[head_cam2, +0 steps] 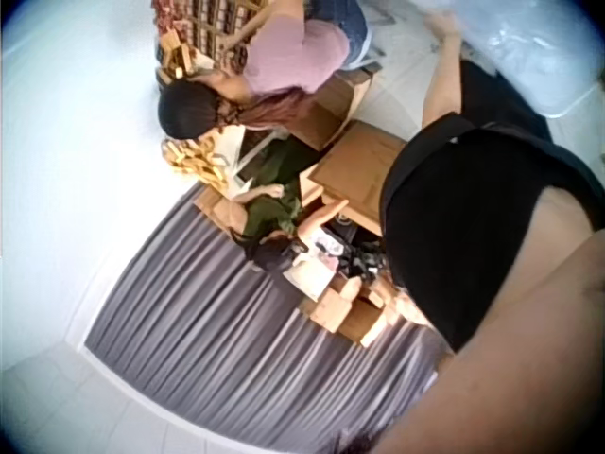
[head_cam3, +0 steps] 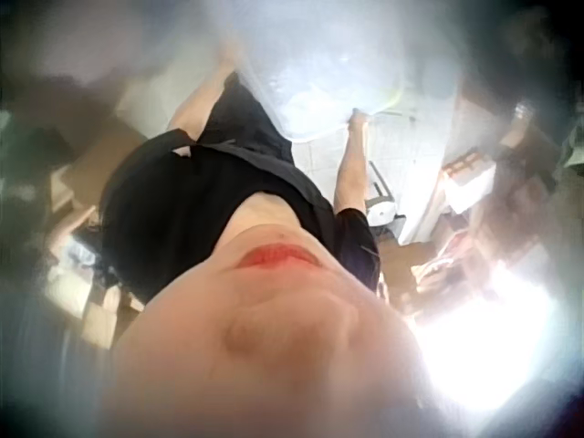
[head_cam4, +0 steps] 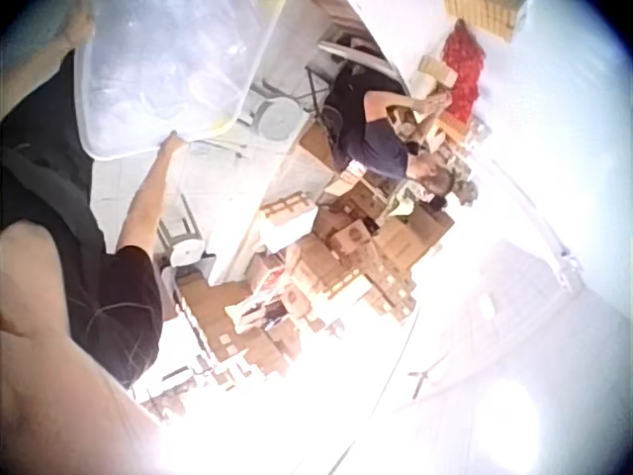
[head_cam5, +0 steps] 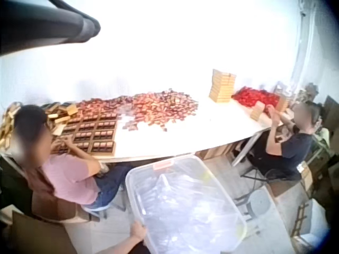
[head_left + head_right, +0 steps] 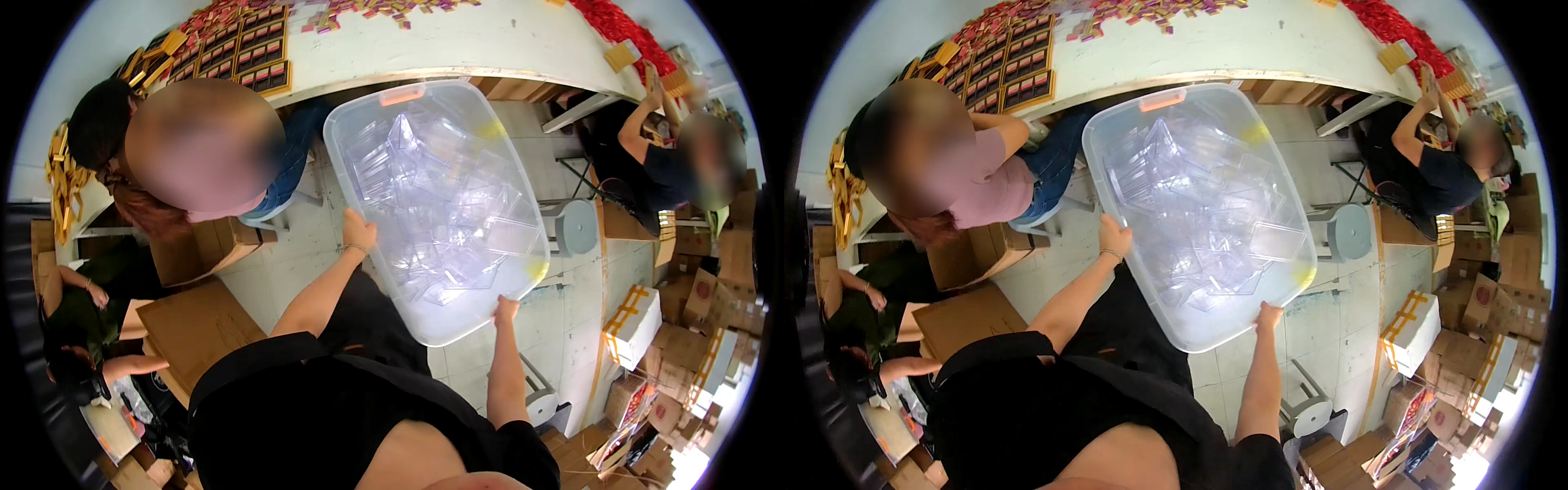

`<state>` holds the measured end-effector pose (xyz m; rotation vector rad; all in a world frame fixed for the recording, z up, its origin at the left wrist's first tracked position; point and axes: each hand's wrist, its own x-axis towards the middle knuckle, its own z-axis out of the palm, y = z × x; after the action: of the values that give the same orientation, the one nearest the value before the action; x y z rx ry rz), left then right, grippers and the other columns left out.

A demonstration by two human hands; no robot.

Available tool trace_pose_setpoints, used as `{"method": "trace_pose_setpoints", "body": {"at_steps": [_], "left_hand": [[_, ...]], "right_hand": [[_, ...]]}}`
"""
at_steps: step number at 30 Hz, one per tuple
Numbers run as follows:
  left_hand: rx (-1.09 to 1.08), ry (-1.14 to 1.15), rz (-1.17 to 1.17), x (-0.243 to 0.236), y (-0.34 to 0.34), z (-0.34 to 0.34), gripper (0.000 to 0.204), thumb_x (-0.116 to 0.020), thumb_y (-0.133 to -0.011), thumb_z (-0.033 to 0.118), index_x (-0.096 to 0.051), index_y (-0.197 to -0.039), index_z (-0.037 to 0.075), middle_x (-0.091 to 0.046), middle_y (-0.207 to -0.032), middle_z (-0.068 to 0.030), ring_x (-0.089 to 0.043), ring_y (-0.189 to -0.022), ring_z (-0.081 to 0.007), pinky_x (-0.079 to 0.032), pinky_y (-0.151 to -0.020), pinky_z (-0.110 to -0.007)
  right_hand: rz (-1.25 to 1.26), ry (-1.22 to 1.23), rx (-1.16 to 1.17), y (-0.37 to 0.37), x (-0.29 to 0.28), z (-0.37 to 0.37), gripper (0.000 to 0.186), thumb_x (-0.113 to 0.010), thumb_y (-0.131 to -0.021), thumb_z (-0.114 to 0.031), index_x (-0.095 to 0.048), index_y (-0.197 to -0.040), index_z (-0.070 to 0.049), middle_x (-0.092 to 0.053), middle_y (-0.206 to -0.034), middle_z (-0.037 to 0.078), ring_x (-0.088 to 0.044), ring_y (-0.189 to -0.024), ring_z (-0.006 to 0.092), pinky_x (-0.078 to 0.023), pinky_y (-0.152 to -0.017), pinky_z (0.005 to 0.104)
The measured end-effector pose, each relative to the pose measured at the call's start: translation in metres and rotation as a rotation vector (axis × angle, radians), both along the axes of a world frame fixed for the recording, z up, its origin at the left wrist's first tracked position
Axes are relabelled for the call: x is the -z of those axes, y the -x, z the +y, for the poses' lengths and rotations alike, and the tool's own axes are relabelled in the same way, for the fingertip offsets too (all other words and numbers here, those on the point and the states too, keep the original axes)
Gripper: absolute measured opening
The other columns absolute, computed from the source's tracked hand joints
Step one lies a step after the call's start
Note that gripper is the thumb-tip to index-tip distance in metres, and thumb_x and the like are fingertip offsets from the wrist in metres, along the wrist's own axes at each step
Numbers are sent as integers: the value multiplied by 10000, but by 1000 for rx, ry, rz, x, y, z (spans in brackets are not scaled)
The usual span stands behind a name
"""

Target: The person places small wrapped chocolate bars into the compartments of rectangular cardboard trays. They then cover the filled trays with clear plastic lids and stack them. Later, they handle dark chocolate bars, placing them into similar trays and stacking the completed units on the table.

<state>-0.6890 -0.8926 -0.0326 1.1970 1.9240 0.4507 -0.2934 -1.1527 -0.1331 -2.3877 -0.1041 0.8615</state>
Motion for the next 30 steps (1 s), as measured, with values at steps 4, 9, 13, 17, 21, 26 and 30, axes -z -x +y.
{"method": "trace_pose_setpoints", "body": {"at_steps": [4, 9, 13, 17, 21, 26, 30], "left_hand": [[93, -86, 104, 63, 1, 6, 461, -620, -775, 127, -351, -1105, -49, -631, -919, -283, -634, -881, -436, -506, -785, -478], [22, -4, 174, 85, 50, 1, 540, -634, -809, 191, -329, -1190, -41, -636, -951, -267, -627, -911, -439, -498, -808, -482], [154, 160, -134, 75, 67, 11, 650, -618, -861, 390, -326, -1270, -23, -633, -1002, -271, -628, -947, -401, -489, -818, -467], [89, -119, -87, 35, 143, -44, 530, -575, -893, 395, -439, -1223, 3, -650, -1038, -222, -623, -958, -368, -483, -825, -438], [7, 86, -56, 30, 250, -182, 372, -581, -861, 276, -514, -1129, 27, -659, -1013, -204, -633, -886, -363, -498, -785, -431], [-285, 252, 270, 61, 358, -356, 151, -572, -729, 163, -642, -675, 42, -657, -668, -141, -645, -602, -313, -495, -571, -426], [-761, 465, -166, 69, 406, -463, 139, -548, -750, 70, -681, -729, 38, -651, -678, -99, -640, -546, -208, -499, -424, -344]], "right_hand": [[-508, 201, -64, 30, 51, -45, 546, -639, -782, -182, -320, -1099, 127, -549, -1054, 359, -635, -875, 443, -545, -762, 482], [-232, 94, -54, 77, 30, -5, 538, -597, -809, -204, -281, -1106, 116, -580, -966, 372, -617, -893, 485, -516, -792, 506], [-262, 147, -54, 60, 35, 1, 536, -607, -796, -199, -281, -1104, 95, -596, -934, 340, -633, -858, 461, -533, -753, 488], [-155, 132, -55, 67, 32, 22, 553, -629, -809, -244, -284, -1092, 82, -571, -973, 285, -643, -833, 389, -554, -640, 488], [-347, 409, -106, 101, -15, 7, 621, -663, -828, -328, -326, -1155, 79, -520, -1087, 267, -616, -908, 377, -535, -714, 465], [-1017, 83, -804, 133, -60, 22, 545, -627, -832, -151, -374, -1252, 88, -459, -1170, 265, -561, -990, 389, -485, -817, 440], [-659, -399, -1249, 284, -116, 75, 540, -575, -823, -67, -353, -1293, 80, -431, -1188, 256, -551, -966, 375, -475, -807, 438]]}}
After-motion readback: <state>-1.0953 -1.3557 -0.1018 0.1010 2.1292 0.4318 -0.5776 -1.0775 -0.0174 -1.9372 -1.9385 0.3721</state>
